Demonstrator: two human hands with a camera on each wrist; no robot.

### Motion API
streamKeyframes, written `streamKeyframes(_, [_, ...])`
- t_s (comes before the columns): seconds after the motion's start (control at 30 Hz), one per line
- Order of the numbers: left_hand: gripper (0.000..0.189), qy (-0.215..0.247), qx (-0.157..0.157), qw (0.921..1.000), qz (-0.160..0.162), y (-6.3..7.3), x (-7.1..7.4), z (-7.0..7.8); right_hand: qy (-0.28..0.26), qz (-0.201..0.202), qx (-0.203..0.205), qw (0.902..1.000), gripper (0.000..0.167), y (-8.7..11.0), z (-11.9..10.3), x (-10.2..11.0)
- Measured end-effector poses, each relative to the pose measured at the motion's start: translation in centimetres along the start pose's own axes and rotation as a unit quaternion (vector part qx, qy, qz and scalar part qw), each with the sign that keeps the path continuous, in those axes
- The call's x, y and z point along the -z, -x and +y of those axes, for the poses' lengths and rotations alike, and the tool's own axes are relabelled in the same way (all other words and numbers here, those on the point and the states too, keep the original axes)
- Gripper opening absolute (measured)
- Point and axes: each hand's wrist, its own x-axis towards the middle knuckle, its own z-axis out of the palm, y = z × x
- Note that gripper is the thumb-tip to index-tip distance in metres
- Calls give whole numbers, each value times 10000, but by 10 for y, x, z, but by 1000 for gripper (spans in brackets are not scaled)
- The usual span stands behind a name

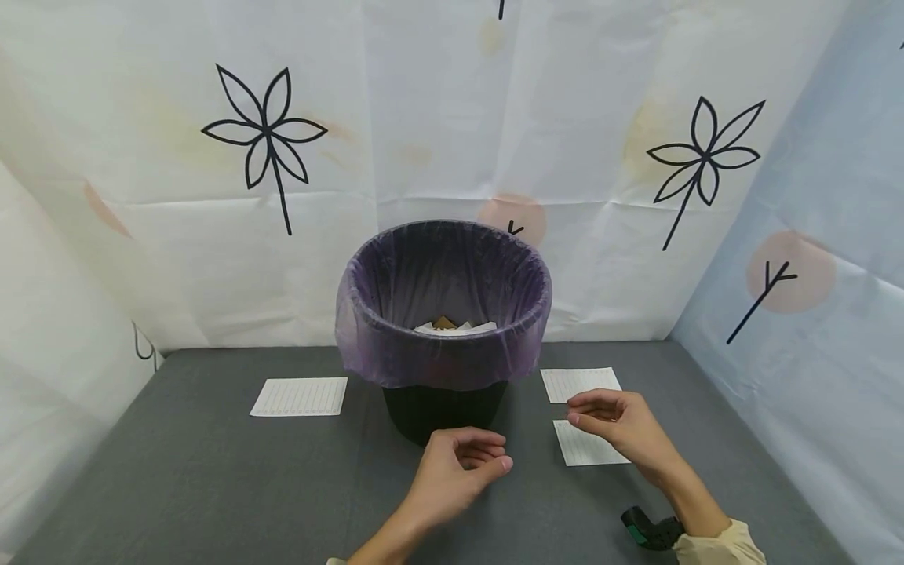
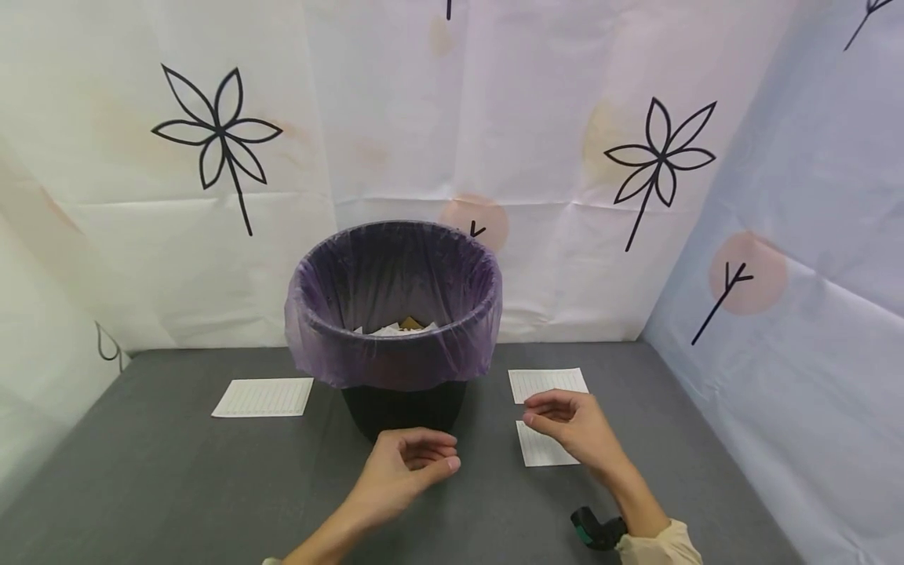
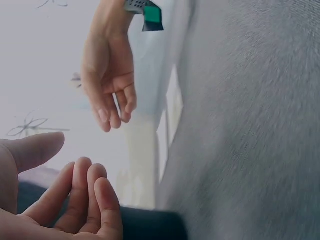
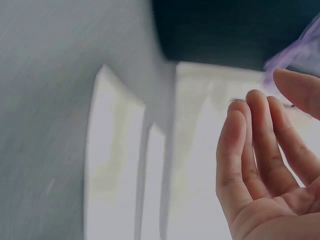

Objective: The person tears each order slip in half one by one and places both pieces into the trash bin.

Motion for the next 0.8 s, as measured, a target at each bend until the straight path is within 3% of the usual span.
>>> streamKeyframes(0.23, [20,68,118,9998,-147,-16,-28,-12,645,444,-200,9967,32,3,28,27])
streamKeyframes(0.47, [24,-280,153,9994,-98,-35,-52,-18,1393,608,-408,9875,33,4,50,49])
streamKeyframes(0.8, [29,-969,185,9950,155,-60,-78,-27,1927,110,-594,9794,43,3,69,69])
